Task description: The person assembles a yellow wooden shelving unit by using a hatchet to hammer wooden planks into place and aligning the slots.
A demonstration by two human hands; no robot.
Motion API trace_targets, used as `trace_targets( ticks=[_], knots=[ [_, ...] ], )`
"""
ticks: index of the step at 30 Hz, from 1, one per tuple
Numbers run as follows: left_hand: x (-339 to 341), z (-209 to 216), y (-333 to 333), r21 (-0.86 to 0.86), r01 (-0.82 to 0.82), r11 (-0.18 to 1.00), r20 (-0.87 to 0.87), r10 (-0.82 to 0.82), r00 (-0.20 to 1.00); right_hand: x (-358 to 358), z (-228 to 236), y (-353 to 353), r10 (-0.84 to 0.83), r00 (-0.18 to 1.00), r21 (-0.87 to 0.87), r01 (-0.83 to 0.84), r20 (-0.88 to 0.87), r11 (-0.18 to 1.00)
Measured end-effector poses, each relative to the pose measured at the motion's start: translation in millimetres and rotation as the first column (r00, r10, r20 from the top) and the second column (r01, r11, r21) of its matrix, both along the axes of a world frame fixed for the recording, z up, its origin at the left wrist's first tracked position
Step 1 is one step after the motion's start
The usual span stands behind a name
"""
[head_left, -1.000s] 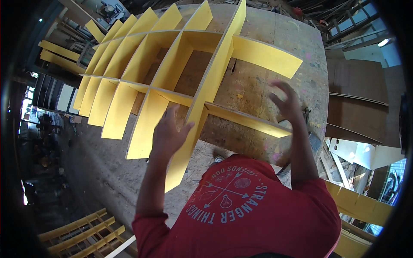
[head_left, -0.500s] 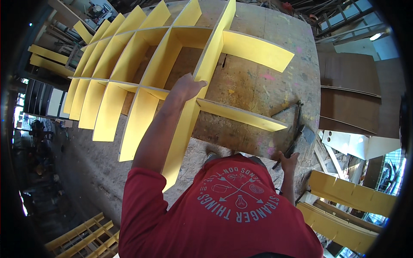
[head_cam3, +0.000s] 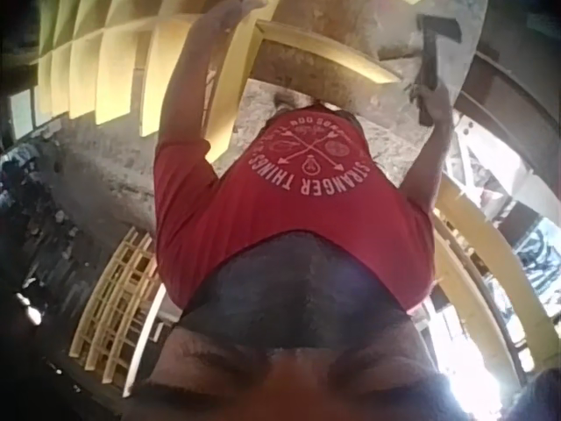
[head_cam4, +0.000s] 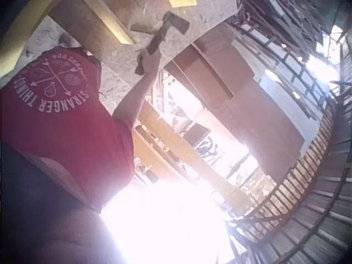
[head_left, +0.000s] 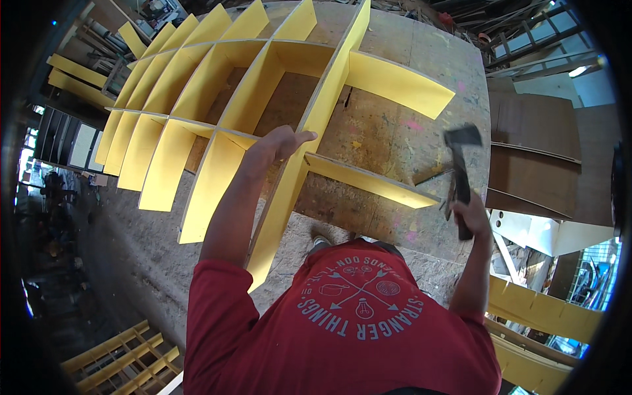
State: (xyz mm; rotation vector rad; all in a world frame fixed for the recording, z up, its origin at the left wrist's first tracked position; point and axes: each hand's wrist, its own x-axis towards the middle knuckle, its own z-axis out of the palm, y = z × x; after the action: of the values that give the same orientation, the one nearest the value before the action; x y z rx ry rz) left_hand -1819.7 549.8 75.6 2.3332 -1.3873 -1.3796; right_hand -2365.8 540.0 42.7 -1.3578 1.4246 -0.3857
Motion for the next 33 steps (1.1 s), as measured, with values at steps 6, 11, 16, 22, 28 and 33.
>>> trace_targets(
  ticks=[6, 11, 16, 22, 28, 33],
  knots=[
    [5.8, -4.8, -0.8, -0.061, -0.003, 0.998, 0.085, 0.008, 0.996, 145.1, 10.7, -119.7, 0.581, 0.773, 0.095, -0.578, -0.255, 0.810],
    [5.6, -2.5, -5.6, 0.032, 0.047, 0.998, 0.143, -0.051, 0.988, 242.0, -11.3, -125.5, 0.915, 0.245, 0.418, -0.830, -0.321, 0.369],
    [-7.5, -45.9, 15.1, -0.185, 0.160, 0.970, 0.356, -0.086, 0.931, 223.7, -21.4, -137.5, 0.905, 0.323, 0.350, -0.843, -0.277, 0.408],
    [-11.2, -23.1, 12.2, -0.208, 0.098, 0.973, 0.237, -0.047, 0.970, 154.0, 3.3, -117.1, 0.697, 0.669, 0.114, -0.695, -0.258, 0.710],
    [-42.0, -42.0, -64.1, -0.625, -0.036, 0.780, 0.145, 0.161, 0.976, 171.1, 51.8, -148.2, 0.194, 0.941, -0.511, -0.315, -0.276, 0.800],
    [-46.4, -60.0, -94.9, -0.578, 0.121, 0.807, 0.393, 0.146, 0.908, 240.2, 121.7, -205.2, 0.107, 0.994, -0.726, -0.050, 0.033, 0.686]
  ],
)
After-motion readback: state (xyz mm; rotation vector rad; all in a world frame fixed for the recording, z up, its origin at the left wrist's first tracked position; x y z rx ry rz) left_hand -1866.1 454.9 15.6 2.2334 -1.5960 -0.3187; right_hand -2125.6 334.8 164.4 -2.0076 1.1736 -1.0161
